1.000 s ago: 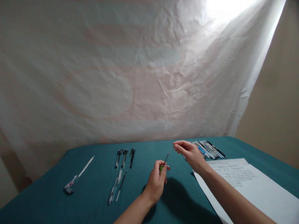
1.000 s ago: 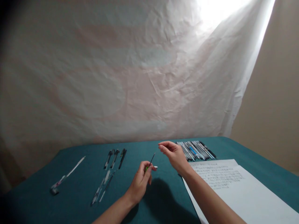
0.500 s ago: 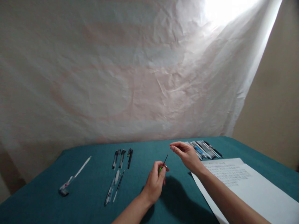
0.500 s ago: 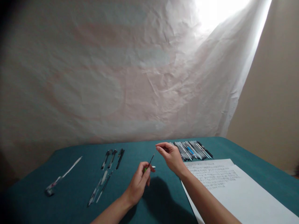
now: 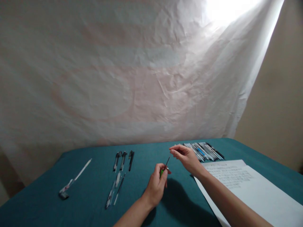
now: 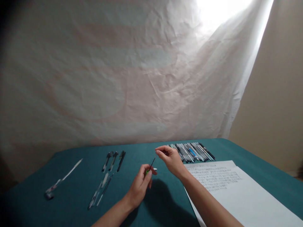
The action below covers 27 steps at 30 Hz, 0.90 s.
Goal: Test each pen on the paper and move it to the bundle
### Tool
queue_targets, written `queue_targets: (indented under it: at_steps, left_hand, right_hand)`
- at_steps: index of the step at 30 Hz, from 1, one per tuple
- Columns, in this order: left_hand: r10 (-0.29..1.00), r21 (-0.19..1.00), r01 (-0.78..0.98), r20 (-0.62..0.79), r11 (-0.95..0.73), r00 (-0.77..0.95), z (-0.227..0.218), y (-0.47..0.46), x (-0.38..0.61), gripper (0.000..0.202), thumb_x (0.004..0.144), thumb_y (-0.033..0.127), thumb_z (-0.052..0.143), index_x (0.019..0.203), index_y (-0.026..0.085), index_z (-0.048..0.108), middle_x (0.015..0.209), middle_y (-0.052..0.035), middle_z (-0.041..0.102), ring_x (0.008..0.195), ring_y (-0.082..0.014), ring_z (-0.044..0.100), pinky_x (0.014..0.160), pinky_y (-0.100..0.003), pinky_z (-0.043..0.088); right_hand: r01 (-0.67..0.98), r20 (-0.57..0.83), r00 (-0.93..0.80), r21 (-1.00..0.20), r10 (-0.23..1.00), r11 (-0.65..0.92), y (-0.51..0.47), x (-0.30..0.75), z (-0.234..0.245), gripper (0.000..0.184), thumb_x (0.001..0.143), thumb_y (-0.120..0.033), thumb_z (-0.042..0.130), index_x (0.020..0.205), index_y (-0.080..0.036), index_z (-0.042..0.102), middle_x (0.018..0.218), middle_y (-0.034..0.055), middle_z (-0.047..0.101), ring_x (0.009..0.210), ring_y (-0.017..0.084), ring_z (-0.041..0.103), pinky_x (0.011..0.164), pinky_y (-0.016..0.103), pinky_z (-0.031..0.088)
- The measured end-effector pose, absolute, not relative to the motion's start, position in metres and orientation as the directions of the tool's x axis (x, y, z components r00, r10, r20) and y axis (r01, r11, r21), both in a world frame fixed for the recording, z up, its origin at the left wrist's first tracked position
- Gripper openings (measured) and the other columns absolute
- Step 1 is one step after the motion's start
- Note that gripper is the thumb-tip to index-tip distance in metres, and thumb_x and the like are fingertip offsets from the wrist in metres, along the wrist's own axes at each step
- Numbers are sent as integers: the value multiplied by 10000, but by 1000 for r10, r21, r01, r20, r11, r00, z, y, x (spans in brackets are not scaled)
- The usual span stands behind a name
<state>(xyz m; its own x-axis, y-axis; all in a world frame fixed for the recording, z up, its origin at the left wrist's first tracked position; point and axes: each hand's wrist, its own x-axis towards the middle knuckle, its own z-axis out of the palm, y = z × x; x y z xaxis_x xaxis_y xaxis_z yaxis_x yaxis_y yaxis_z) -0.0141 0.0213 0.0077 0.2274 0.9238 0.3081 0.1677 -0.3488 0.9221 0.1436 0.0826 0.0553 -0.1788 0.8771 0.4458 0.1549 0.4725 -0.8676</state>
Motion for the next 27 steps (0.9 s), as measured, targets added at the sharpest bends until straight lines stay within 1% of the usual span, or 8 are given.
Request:
queue_targets:
  at_steps: [6,10,14,18,22,25,27]
  left_hand:
    - [921,920,159,319,-358,225,7,22,-13,201,906,356,329,960,182,415,872,-18,556,546,-77,455,556,-232,386]
    - [919,925,141,316,-354,235,8,22,-12,194,905,349,332,954,182,416,845,-12,544,535,-74,447,533,-226,378]
    - [919,928,124,317,-352,235,7,22,-13,196,905,351,333,964,183,415,881,-24,550,535,-71,443,527,-222,372]
    - [922,932,133,299,-338,246,4,24,-14,225,903,372,329,995,184,410,891,-29,559,515,-69,425,502,-216,360]
    - [917,925,163,292,-343,273,2,23,-15,251,895,397,335,1004,187,419,870,-23,565,513,-76,429,497,-214,358]
    - [914,907,215,298,-361,277,2,22,-16,263,888,401,350,1020,190,435,888,-35,580,578,-101,486,548,-227,382]
    - [911,889,258,308,-378,273,2,22,-16,260,886,393,358,1021,191,450,891,-41,592,671,-129,526,602,-241,395]
  right_hand:
    - [95,394,-198,-904,898,417,81,140,56,248,725,-375,594,818,-152,649,633,-3,596,572,111,529,541,225,432]
    - [61,365,-231,-920,902,388,80,136,50,250,704,-374,617,827,-157,641,668,2,610,589,114,541,551,230,440]
    - [58,377,-258,-913,890,403,78,135,52,237,719,-357,611,840,-154,624,687,4,605,610,113,541,557,221,432]
    - [128,390,-335,-883,858,451,73,141,62,219,769,-356,560,824,-151,613,681,3,586,608,108,524,553,212,418]
    - [230,403,-423,-818,811,527,67,147,74,211,796,-344,527,790,-147,603,636,-7,557,582,99,493,526,197,389]
    - [326,411,-474,-740,779,588,63,151,82,215,812,-333,506,752,-146,594,637,-4,560,576,94,480,517,191,371]
    - [397,406,-498,-680,767,617,61,153,86,208,815,-317,500,737,-148,594,638,-3,568,572,92,479,521,191,368]
